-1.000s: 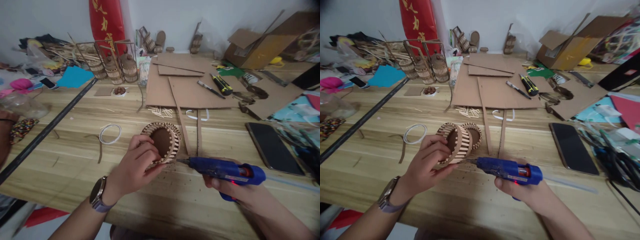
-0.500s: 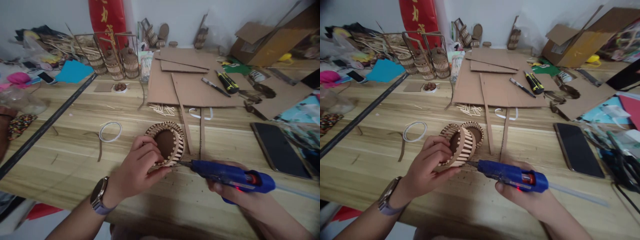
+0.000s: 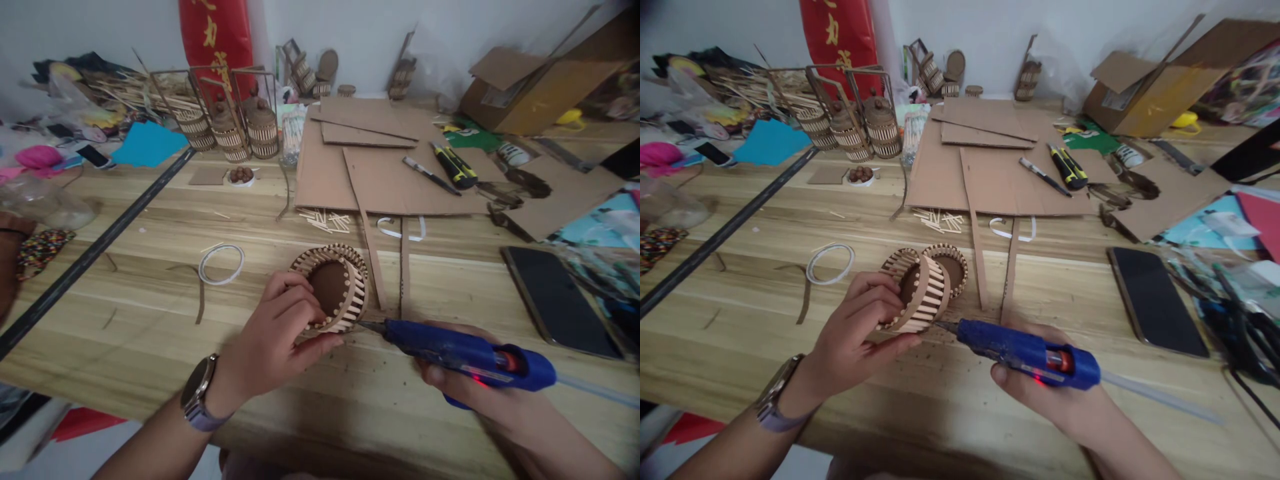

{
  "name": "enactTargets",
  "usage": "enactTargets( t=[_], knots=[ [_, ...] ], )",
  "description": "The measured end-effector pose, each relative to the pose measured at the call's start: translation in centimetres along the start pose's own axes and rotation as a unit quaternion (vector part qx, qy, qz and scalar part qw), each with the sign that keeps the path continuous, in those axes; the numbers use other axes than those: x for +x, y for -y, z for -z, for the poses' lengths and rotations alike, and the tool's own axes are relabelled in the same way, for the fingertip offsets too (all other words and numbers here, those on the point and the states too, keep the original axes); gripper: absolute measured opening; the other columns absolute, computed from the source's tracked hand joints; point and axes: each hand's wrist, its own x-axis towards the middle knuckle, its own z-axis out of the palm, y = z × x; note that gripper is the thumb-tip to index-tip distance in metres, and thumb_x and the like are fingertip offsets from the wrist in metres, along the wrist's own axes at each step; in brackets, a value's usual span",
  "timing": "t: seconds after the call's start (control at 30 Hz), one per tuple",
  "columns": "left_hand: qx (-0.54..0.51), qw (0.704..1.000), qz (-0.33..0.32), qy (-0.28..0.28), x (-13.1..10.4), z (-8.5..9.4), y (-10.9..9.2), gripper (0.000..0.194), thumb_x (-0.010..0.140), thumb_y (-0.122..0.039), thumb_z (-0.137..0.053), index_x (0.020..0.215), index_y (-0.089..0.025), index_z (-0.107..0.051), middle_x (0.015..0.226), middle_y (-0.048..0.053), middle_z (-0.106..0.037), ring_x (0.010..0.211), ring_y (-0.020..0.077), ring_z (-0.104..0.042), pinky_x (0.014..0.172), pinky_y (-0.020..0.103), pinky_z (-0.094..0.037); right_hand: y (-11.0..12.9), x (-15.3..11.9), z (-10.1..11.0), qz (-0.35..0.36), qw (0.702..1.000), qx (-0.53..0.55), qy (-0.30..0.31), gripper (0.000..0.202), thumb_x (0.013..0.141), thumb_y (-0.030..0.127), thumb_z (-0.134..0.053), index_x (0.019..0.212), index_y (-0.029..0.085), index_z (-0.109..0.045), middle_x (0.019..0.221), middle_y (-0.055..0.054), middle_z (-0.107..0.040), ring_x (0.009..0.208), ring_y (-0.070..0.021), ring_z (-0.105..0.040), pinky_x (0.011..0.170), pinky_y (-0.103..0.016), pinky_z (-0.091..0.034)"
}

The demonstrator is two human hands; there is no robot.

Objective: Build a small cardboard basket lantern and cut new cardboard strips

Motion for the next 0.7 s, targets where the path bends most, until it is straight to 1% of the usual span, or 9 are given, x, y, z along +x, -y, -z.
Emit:
enactTargets(
  t=[0.07,0.17,0.3,0.37,0.5,0.6,0.7],
  knots=[
    [0.001,1.0,0.001,-0.001,0.0,0.0,0.0,0.018,0.089,-0.029,-0.069,0.084,-0.02,-0.054,0.08,0.003,-0.064,0.095,0.0221,-0.055,0.085,0.038,-0.049,0.3,0.1,-0.1,-0.014,1.0,0.018,-0.002,0.029,0.061,0.05,-0.081,0.068,0.023,-0.072,0.058,-0.001,-0.063,0.049,-0.0132,-0.052,0.04,-0.022,-0.039],
    [-0.003,1.0,-0.001,-0.002,0.0,0.0,0.0,0.019,0.088,-0.029,-0.069,0.084,-0.019,-0.053,0.08,0.003,-0.064,0.094,0.0218,-0.054,0.086,0.037,-0.049,0.7,0.0,-0.2,-0.028,0.999,0.028,-0.022,0.025,0.056,0.044,-0.083,0.07,0.025,-0.074,0.059,-0.001,-0.064,0.05,-0.0141,-0.053,0.043,-0.024,-0.043],
    [-0.004,1.0,0.0,-0.001,-0.1,0.0,-0.1,0.02,0.087,-0.027,-0.07,0.084,-0.019,-0.052,0.08,0.003,-0.063,0.095,0.0218,-0.054,0.087,0.036,-0.048,0.6,-0.2,-0.4,-0.029,0.999,0.019,-0.031,0.024,0.058,0.044,-0.081,0.069,0.024,-0.075,0.058,-0.002,-0.065,0.049,-0.0153,-0.053,0.042,-0.025,-0.044],
    [-0.004,1.0,0.0,-0.001,0.0,0.0,-0.1,0.02,0.088,-0.027,-0.07,0.084,-0.019,-0.052,0.08,0.003,-0.063,0.095,0.0219,-0.054,0.087,0.036,-0.048,0.2,-0.3,-0.4,-0.027,0.998,0.015,-0.045,0.027,0.059,0.046,-0.081,0.074,0.024,-0.075,0.06,-0.003,-0.066,0.05,-0.0166,-0.056,0.042,-0.026,-0.046],
    [-0.004,1.0,0.002,-0.005,-0.1,0.0,-0.1,0.019,0.089,-0.029,-0.069,0.084,-0.02,-0.053,0.079,0.003,-0.063,0.094,0.0224,-0.055,0.086,0.037,-0.049,-1.0,-0.7,-0.3,-0.011,0.996,-0.003,-0.085,0.039,0.058,0.05,-0.083,0.086,0.025,-0.073,0.07,-0.006,-0.071,0.059,-0.0224,-0.065,0.053,-0.034,-0.055],
    [-0.004,1.0,0.003,-0.006,-0.1,0.0,-0.1,0.018,0.089,-0.03,-0.068,0.084,-0.02,-0.054,0.079,0.003,-0.063,0.094,0.0227,-0.055,0.085,0.038,-0.049,-1.8,-0.8,-0.2,-0.003,0.996,-0.018,-0.087,0.042,0.058,0.053,-0.082,0.088,0.025,-0.073,0.078,-0.008,-0.073,0.066,-0.0254,-0.068,0.06,-0.038,-0.058],
    [-0.008,1.0,0.005,-0.005,-0.1,0.0,-0.1,0.018,0.089,-0.029,-0.068,0.084,-0.02,-0.053,0.079,0.003,-0.063,0.093,0.0222,-0.055,0.085,0.038,-0.049,-2.0,-0.8,-0.1,0.002,0.996,-0.022,-0.086,0.044,0.059,0.053,-0.082,0.092,0.026,-0.072,0.08,-0.008,-0.074,0.07,-0.0264,-0.069,0.065,-0.039,-0.059]
  ],
)
